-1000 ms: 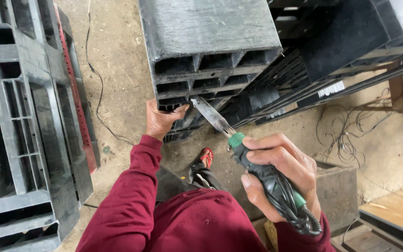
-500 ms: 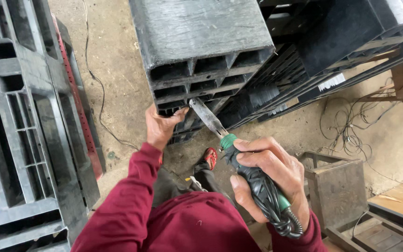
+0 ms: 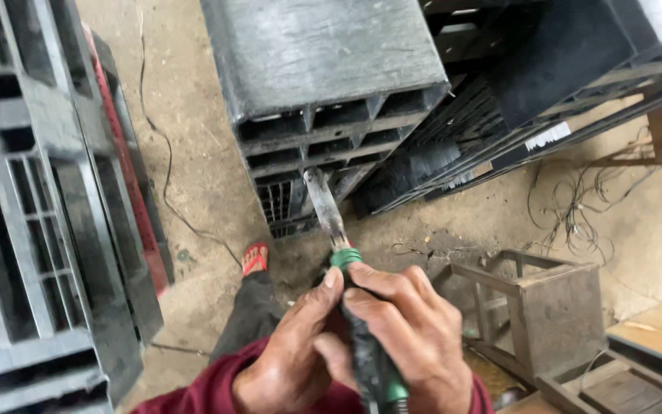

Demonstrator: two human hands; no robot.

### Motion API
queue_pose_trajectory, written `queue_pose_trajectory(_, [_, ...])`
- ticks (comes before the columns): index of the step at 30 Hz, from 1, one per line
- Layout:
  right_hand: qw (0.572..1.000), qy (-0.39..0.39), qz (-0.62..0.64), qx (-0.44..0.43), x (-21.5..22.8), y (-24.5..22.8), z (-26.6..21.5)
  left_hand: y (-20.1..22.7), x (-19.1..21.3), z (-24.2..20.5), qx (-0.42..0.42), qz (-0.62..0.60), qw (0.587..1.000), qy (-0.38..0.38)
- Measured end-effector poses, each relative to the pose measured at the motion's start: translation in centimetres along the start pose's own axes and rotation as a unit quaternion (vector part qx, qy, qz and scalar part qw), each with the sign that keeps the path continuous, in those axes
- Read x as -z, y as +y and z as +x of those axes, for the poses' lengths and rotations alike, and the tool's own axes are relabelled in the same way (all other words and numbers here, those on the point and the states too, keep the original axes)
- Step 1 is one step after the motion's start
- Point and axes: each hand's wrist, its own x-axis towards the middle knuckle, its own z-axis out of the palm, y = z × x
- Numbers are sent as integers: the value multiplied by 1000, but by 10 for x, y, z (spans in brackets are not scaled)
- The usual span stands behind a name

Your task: The person uses a heated cutting tool to slice through the side of a black plastic crate. They hold the crate steady with one hand while guiding the tool along the plastic structure to separate a section.

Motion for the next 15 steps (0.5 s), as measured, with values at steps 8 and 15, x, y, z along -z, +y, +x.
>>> queue_pose_trajectory(8, [950,-182,253,20,15,64,-34,-23,12,-1,24,72,962,262])
queue_pose_trajectory(15, [938,-16,276,-208,-88,229,-30,-48,8,-10,-4,294,866,405])
